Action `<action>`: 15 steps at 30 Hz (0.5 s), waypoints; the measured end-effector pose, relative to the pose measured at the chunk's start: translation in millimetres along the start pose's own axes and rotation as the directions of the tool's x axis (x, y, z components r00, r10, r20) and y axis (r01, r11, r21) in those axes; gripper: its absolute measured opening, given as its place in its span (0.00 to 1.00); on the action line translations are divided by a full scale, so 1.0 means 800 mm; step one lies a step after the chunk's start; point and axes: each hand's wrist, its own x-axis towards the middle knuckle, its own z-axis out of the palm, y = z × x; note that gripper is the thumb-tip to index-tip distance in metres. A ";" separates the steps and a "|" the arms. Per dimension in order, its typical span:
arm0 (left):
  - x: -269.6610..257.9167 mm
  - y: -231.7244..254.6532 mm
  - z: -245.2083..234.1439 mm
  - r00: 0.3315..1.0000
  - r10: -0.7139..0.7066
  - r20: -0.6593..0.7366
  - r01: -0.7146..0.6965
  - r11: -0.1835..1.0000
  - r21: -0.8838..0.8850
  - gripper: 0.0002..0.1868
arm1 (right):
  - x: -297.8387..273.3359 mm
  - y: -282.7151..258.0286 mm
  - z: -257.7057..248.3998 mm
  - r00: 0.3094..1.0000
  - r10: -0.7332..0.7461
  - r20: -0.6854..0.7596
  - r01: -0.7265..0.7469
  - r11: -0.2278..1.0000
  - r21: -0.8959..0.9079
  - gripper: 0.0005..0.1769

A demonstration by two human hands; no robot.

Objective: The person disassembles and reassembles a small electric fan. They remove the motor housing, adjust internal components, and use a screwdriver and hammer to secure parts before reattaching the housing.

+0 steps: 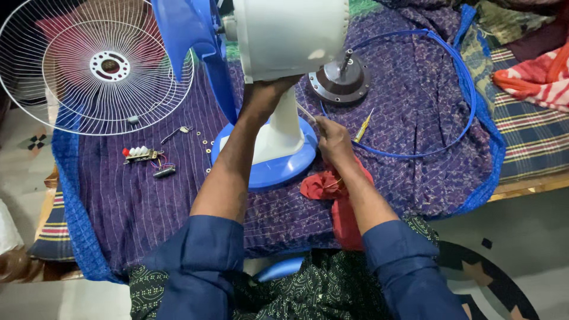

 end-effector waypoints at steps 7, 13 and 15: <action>-0.006 0.009 0.001 0.995 -0.086 -0.058 0.092 0.989 0.118 0.20 | -0.003 0.027 0.002 0.996 -0.086 -0.020 0.083 0.989 -0.122 0.16; -0.005 0.011 0.000 0.977 -0.192 -0.096 0.204 0.969 0.141 0.19 | -0.011 0.016 -0.005 0.997 -0.071 -0.040 0.068 0.995 -0.068 0.11; -0.006 0.012 -0.001 0.973 -0.215 -0.084 0.224 0.967 0.122 0.18 | -0.015 0.012 -0.006 0.994 -0.100 -0.052 0.096 0.992 -0.078 0.11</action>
